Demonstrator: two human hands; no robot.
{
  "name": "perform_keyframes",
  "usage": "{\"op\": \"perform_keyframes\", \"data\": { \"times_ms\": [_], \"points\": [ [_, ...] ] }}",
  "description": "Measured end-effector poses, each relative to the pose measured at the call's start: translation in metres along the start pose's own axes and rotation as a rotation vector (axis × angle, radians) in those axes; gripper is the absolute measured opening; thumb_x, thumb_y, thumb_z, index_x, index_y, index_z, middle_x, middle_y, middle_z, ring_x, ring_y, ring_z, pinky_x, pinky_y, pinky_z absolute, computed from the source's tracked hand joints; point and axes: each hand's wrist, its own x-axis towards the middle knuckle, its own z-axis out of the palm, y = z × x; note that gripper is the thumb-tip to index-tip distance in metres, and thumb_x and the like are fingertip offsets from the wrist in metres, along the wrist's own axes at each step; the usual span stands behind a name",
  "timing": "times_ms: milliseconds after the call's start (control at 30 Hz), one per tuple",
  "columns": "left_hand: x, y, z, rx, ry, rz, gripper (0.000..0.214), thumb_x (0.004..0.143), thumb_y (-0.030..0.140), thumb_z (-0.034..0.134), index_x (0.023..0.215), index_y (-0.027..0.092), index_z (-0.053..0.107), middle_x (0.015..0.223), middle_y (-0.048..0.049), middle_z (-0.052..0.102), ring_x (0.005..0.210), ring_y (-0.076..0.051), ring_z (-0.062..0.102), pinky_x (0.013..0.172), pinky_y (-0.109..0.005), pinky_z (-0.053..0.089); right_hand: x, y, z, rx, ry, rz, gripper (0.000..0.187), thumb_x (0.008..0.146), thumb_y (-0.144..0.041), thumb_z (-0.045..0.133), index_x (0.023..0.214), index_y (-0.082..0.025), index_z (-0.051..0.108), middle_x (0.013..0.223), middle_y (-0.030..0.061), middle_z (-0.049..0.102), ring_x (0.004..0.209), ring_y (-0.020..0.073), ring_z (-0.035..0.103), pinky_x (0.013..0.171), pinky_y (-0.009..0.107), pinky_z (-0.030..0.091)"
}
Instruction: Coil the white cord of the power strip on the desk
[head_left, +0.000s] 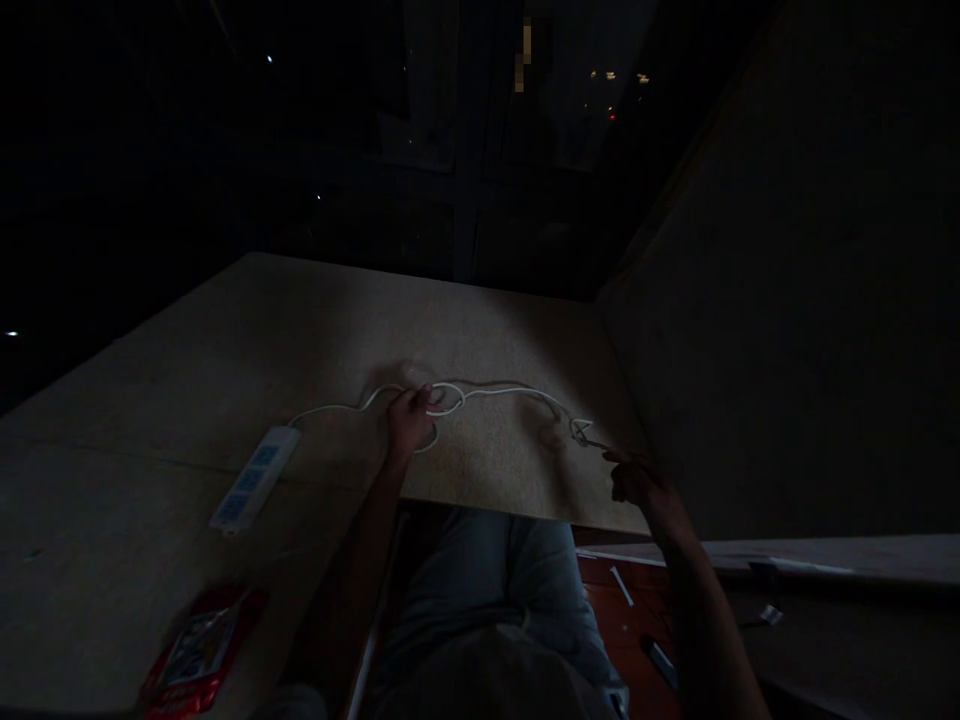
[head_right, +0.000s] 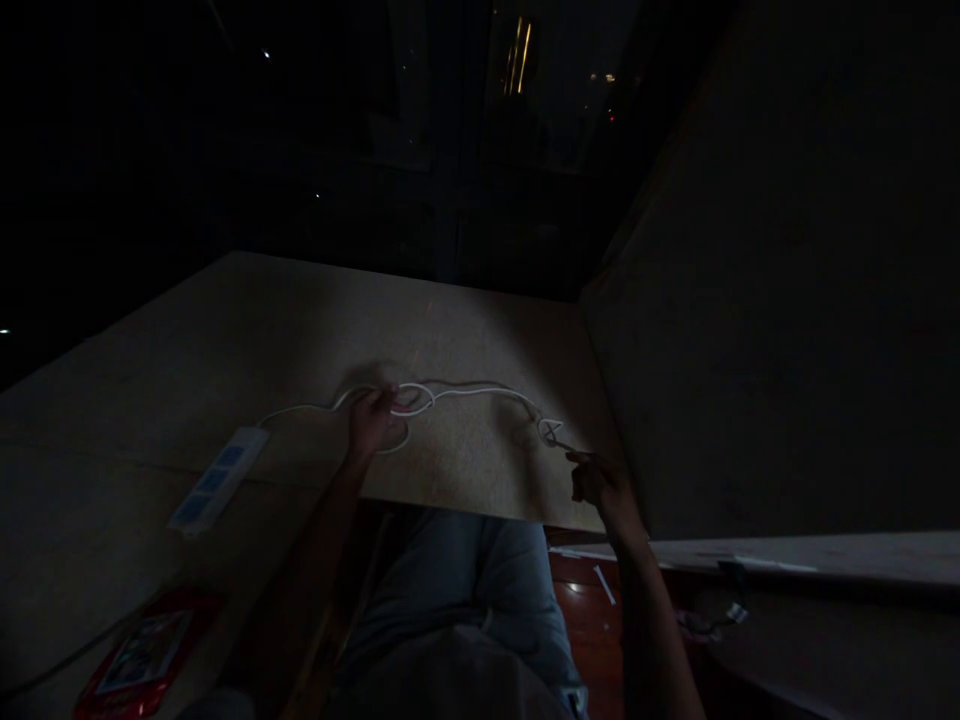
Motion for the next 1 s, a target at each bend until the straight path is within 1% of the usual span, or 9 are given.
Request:
{"op": "perform_keyframes", "data": {
  "times_ms": [100,233,333,433,600,700,800,900,1000],
  "points": [
    [-0.018,0.001,0.023,-0.294,-0.128,-0.173,0.044,0.071,0.059,0.072,0.072,0.017,0.062,0.066,-0.0055,0.070,0.068,-0.025,0.070,0.065,-0.036,0.056,-0.005,0.001,0.035,0.322,-0.059,0.051,0.033,0.076,-0.045,0.065,0.097,-0.019,0.069,0.072,0.0028,0.065,0.060,0.0167,0.060,0.060,0.032,0.052],
    [-0.047,-0.004,0.046,-0.506,-0.325,-0.279,0.039,0.066,0.051,0.079,0.078,0.016,0.064,0.076,-0.0091,0.074,0.084,-0.030,0.073,0.080,-0.045,0.057,-0.005,-0.003,0.099,0.727,-0.210,0.096,0.028,0.071,-0.035,0.075,0.094,-0.021,0.068,0.084,0.0041,0.070,0.076,0.0203,0.067,0.077,0.037,0.055],
    [-0.061,-0.014,0.053,-0.550,-0.376,-0.345,0.034,0.064,0.043,0.079,0.079,0.016,0.065,0.078,-0.0102,0.075,0.087,-0.031,0.073,0.086,-0.048,0.055,0.005,-0.008,0.139,0.827,-0.190,0.061,0.024,0.069,-0.032,0.079,0.087,-0.023,0.066,0.090,0.0025,0.072,0.086,0.0195,0.066,0.082,0.034,0.052],
    [-0.068,-0.023,0.051,-0.576,-0.395,-0.399,0.027,0.065,0.041,0.074,0.072,0.017,0.064,0.075,-0.0092,0.075,0.084,-0.030,0.073,0.088,-0.049,0.055,0.018,-0.007,0.165,0.784,-0.124,-0.008,0.025,0.067,-0.032,0.080,0.082,-0.022,0.064,0.087,0.0003,0.070,0.079,0.0167,0.062,0.077,0.031,0.050],
    [-0.076,-0.028,0.039,-0.452,-0.405,-0.267,0.021,0.063,0.035,0.076,0.067,0.018,0.066,0.097,-0.0104,0.076,0.100,-0.031,0.070,0.084,-0.043,0.058,0.025,0.004,0.184,0.603,-0.139,-0.036,0.026,0.065,-0.034,0.081,0.072,-0.021,0.060,0.069,-0.0038,0.062,0.066,0.0138,0.055,0.065,0.027,0.044],
    [-0.081,-0.025,0.038,-0.406,-0.397,-0.212,0.032,0.059,0.033,0.084,0.085,0.019,0.071,0.116,-0.0107,0.071,0.106,-0.031,0.067,0.078,-0.038,0.060,0.025,0.012,0.189,0.586,-0.095,-0.055,0.025,0.063,-0.034,0.080,0.072,-0.021,0.060,0.069,-0.0029,0.063,0.066,0.0144,0.055,0.066,0.028,0.045],
    [-0.081,-0.023,0.045,-0.379,-0.420,-0.222,0.056,0.055,0.032,0.088,0.106,0.020,0.067,0.124,-0.0119,0.067,0.095,-0.028,0.069,0.071,-0.037,0.061,0.026,0.018,0.194,0.582,-0.017,-0.074,0.020,0.065,-0.032,0.075,0.071,-0.022,0.060,0.071,-0.0020,0.064,0.067,0.0153,0.057,0.066,0.029,0.046],
    [-0.077,-0.024,0.053,-0.282,-0.399,-0.236,0.056,0.054,0.034,0.088,0.104,0.019,0.066,0.108,-0.0093,0.070,0.082,-0.024,0.069,0.064,-0.033,0.058,0.029,0.019,0.194,0.528,-0.058,-0.095,0.013,0.065,-0.030,0.073,0.071,-0.022,0.063,0.072,-0.0012,0.066,0.067,0.0162,0.058,0.066,0.030,0.048],
    [-0.071,-0.021,0.052,-0.056,-0.422,-0.107,0.036,0.061,0.040,0.082,0.087,0.017,0.069,0.081,-0.0037,0.070,0.071,-0.020,0.065,0.060,-0.028,0.053,0.031,0.017,0.184,0.407,-0.218,-0.135,0.007,0.066,-0.028,0.070,0.069,-0.022,0.068,0.071,-0.0003,0.068,0.070,0.0185,0.062,0.072,0.033,0.050]
  ]
}}
